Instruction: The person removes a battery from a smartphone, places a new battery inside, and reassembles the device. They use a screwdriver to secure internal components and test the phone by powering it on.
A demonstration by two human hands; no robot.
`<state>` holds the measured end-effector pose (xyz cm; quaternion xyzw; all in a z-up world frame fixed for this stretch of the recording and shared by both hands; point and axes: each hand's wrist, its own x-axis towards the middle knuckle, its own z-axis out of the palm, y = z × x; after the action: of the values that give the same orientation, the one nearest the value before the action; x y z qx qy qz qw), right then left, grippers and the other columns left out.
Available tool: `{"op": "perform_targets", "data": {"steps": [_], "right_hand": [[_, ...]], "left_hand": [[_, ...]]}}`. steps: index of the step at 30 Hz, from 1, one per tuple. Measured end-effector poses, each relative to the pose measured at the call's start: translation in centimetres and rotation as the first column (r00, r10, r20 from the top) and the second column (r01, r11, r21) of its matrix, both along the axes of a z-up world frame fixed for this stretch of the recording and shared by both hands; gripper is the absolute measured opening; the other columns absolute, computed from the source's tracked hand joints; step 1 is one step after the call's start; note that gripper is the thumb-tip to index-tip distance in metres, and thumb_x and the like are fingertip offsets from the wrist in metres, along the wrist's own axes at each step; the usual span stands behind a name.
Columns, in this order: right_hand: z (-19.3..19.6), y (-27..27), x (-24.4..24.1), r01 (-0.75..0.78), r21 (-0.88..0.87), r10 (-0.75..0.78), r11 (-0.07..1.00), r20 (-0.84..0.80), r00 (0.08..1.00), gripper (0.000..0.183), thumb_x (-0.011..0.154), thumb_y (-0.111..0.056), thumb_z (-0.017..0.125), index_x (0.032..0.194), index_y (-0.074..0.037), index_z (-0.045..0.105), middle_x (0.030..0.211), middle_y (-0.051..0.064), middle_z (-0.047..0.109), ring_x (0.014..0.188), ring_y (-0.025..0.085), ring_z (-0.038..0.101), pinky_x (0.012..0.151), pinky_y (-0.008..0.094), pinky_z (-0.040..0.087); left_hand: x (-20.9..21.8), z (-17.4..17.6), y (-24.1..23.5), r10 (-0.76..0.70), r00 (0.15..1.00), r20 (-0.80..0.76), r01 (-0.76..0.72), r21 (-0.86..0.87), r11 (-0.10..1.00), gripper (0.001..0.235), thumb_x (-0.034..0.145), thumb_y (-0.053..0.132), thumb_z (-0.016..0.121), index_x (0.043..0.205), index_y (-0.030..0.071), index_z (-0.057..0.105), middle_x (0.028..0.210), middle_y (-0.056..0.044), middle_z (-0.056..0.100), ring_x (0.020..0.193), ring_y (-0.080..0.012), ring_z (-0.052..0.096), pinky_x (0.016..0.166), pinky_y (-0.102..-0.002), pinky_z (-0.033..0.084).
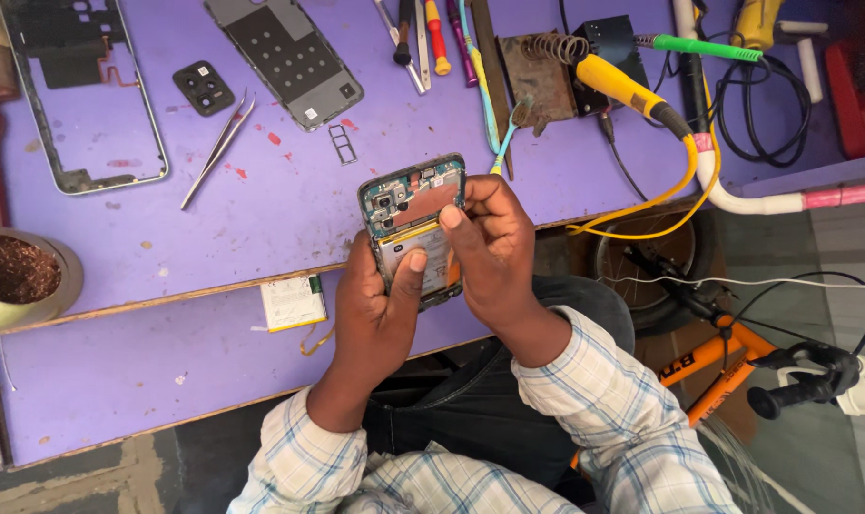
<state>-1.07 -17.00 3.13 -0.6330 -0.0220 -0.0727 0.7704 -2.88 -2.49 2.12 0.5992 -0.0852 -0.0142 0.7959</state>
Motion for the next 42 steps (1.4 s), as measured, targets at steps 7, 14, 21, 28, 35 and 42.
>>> {"op": "perform_targets", "data": {"steps": [7, 14, 21, 28, 35, 42], "right_hand": [[0.4, -0.8, 0.7, -0.183, 0.246, 0.191, 0.952, -0.007, 0.982, 0.039, 0.108, -0.032, 0.050, 0.123, 0.003, 0.060, 0.114, 0.011, 0.070, 0.104, 0.014, 0.068, 0.099, 0.030, 0.054], [0.3, -1.2, 0.6, -0.051, -0.060, 0.051, 0.997, 0.003, 0.999, 0.033, 0.113, -0.022, 0.052, 0.121, 0.007, 0.066, 0.109, 0.011, 0.072, 0.099, 0.012, 0.066, 0.095, 0.030, 0.053], [1.5, -1.4, -0.4, 0.088, -0.307, -0.049, 0.948, 0.133, 0.990, 0.030, 0.110, -0.020, 0.063, 0.124, 0.005, 0.068, 0.106, 0.008, 0.075, 0.094, 0.009, 0.067, 0.085, 0.024, 0.055], [2.7, -1.7, -1.0, 0.097, -0.435, -0.050, 0.895, 0.118, 0.992, 0.028, 0.107, -0.021, 0.067, 0.114, 0.005, 0.074, 0.089, 0.005, 0.073, 0.076, 0.005, 0.060, 0.067, 0.022, 0.047], [2.8, -2.0, -1.4, 0.086, -0.460, -0.028, 0.884, 0.130, 0.991, 0.027, 0.107, -0.019, 0.068, 0.114, 0.006, 0.074, 0.090, 0.006, 0.073, 0.074, 0.005, 0.060, 0.066, 0.021, 0.047], [2.7, -1.8, -1.3, 0.087, -0.456, -0.018, 0.886, 0.154, 0.988, 0.028, 0.107, -0.020, 0.068, 0.116, 0.006, 0.073, 0.095, 0.009, 0.075, 0.077, 0.006, 0.063, 0.068, 0.021, 0.050]], "left_hand": [[0.1, 0.2, 0.4, -0.004, 0.999, -0.052, 0.003, -0.025, 1.000, 0.031, 0.111, 0.022, 0.055, 0.134, 0.001, 0.054, 0.120, -0.006, 0.068, 0.107, -0.0079, 0.061, 0.095, -0.026, 0.054], [0.0, 0.2, 0.4, -0.003, 0.999, -0.051, -0.001, -0.085, 0.996, 0.033, 0.111, 0.021, 0.057, 0.136, 0.000, 0.054, 0.123, -0.007, 0.067, 0.110, -0.0081, 0.061, 0.098, -0.027, 0.053], [0.2, 0.6, 0.7, 0.022, 0.992, -0.122, -0.027, -0.044, 0.999, 0.034, 0.104, 0.023, 0.067, 0.129, 0.002, 0.062, 0.117, -0.007, 0.074, 0.106, -0.0096, 0.066, 0.094, -0.028, 0.056], [0.0, 1.7, 1.3, 0.080, 0.997, -0.020, -0.077, 0.106, 0.991, 0.028, 0.103, 0.025, 0.072, 0.121, 0.003, 0.071, 0.112, -0.006, 0.077, 0.103, -0.0084, 0.067, 0.093, -0.027, 0.056], [-0.4, 2.6, 1.8, 0.072, 0.992, -0.104, -0.061, 0.102, 0.993, 0.028, 0.100, 0.026, 0.072, 0.117, 0.004, 0.069, 0.099, -0.003, 0.077, 0.087, -0.0056, 0.070, 0.076, -0.023, 0.060], [-0.4, 3.1, 1.9, 0.056, 0.989, -0.139, -0.042, 0.098, 0.994, 0.028, 0.099, 0.026, 0.072, 0.117, 0.004, 0.071, 0.093, -0.005, 0.078, 0.080, -0.0069, 0.073, 0.071, -0.024, 0.060]]}}
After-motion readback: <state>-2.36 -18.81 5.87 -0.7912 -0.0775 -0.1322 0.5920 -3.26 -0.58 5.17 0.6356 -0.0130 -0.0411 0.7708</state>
